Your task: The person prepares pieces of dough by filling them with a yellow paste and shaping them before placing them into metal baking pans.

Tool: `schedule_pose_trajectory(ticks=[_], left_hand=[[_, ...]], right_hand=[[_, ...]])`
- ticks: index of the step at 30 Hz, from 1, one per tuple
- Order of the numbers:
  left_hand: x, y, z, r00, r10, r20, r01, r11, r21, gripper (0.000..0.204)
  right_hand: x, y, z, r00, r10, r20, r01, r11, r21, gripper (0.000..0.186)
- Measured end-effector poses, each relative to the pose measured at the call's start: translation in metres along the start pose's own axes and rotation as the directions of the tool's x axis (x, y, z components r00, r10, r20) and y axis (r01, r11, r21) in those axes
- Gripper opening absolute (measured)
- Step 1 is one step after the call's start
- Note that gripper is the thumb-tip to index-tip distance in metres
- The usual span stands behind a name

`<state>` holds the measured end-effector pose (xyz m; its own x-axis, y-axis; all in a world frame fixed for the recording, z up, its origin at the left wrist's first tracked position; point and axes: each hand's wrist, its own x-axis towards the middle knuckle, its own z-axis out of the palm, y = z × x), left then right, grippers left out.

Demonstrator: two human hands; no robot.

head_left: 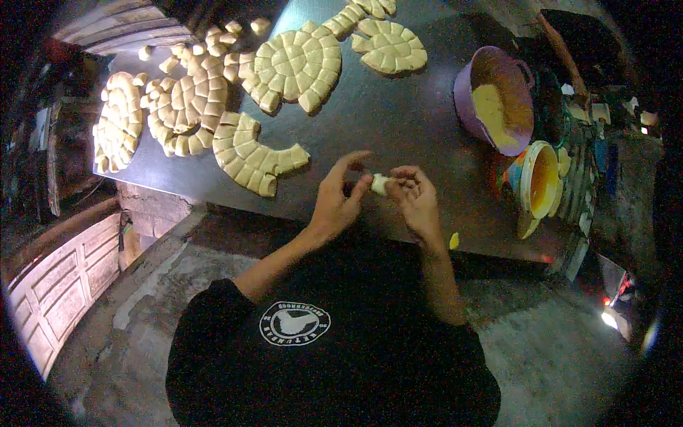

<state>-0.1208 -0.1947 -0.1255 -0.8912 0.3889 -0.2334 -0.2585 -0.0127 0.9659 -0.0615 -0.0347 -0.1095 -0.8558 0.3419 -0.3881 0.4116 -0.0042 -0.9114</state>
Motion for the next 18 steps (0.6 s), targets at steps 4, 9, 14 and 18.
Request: schedule_pose_trajectory(ticks=[4,9,14,18], left_hand=[[-0.001,-0.009,-0.033,0.978,0.201,-0.058,-0.05,0.493,0.869,0.031],[-0.017,-0.038,-0.076,0.916,0.401,-0.027,-0.224,0.566,0.793,0.037],[-0.031,-0.059,-0.086,0.899,0.435,0.052,-0.215,0.334,0.918,0.045],[-0.039,-0.082,-0.09,0.884,0.462,0.075,-0.159,0.145,0.977,0.053]], right_hand=[[0.03,0.038,0.005,0.992,-0.104,-0.065,0.084,0.963,-0.255,0.014],[0.027,0.033,0.051,0.867,-0.49,0.088,0.438,0.668,-0.601,0.017],[0.073,0.058,0.134,0.772,-0.588,0.24,0.608,0.575,-0.547,0.03],[0.086,0.067,0.14,0.755,-0.422,0.502,0.59,0.771,-0.239,0.027]])
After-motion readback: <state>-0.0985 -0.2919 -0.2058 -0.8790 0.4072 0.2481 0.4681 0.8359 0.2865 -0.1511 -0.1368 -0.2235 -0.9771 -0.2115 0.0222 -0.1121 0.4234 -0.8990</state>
